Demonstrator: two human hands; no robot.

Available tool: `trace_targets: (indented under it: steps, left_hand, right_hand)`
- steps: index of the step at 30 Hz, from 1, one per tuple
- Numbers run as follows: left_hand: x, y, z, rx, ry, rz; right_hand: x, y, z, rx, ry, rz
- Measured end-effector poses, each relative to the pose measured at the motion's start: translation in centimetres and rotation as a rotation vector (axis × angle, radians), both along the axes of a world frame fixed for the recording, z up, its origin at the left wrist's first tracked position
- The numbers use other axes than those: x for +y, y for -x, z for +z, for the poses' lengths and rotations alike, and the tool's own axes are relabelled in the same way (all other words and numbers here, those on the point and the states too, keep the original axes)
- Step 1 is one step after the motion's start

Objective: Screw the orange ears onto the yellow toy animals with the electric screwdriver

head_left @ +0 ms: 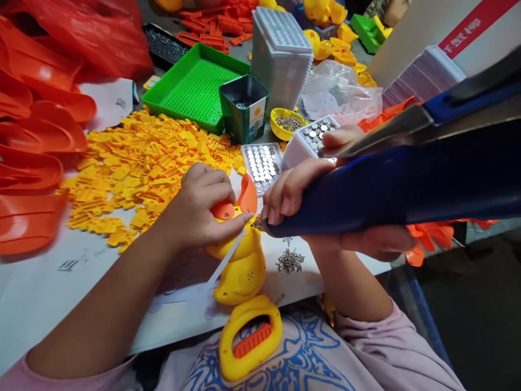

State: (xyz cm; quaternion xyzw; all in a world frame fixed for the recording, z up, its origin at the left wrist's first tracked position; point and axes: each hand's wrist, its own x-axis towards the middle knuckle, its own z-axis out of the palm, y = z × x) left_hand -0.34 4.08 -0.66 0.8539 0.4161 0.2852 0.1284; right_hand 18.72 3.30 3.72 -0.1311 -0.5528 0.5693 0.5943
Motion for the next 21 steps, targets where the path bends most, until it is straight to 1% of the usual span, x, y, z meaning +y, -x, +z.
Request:
trace_targets:
  steps: [2,4,6,7,9,12,14,17,19,21]
  left_hand:
    - [0.1,0.0,0.0,0.010,-0.003,-0.005]
    - [0.2,0.1,0.1,0.023,-0.004,-0.016]
    - [0.1,0.2,0.1,0.030,0.010,-0.002]
    - [-0.1,0.2,0.1,0.035,0.015,0.035]
    - [-0.5,0.3,0.0,0.060,0.021,0.150]
    - [-1.3,0.4,-0.2,0.076,0.053,0.313]
    - [-1.8,0.4,-0.3,0.028,0.138,0.369]
    - [-2.3,0.6,-0.8,-0.074,0.267,0.435]
    - [-2.5,0.9,-1.4,-0.113,0.308,0.467]
    - [-2.6,1.4,-2.2,-0.143,0.293,0.455]
  right_hand:
    - [0.1,0.0,-0.2,0.024,-0.011,0.011]
    - [0.3,0.1,-0.3,0.107,-0.041,0.005]
    - [0.3,-0.1,-0.1,0.194,-0.009,-0.049]
    - [0.2,-0.3,0.1,0.190,0.060,-0.087]
    - [-0.2,-0.9,0.9,0.150,0.160,-0.146]
    - [-0.4,-2.0,1.4,0.106,0.140,-0.163]
    - [-0.1,-2.3,0.9,0.098,0.117,-0.206]
    - [0.8,-2.1,-0.9,0.098,0.119,-0.279]
    - [1.3,-1.9,-2.0,0.080,0.157,-0.280]
    - [1.5,-1.7,-2.7,0.054,0.202,-0.273]
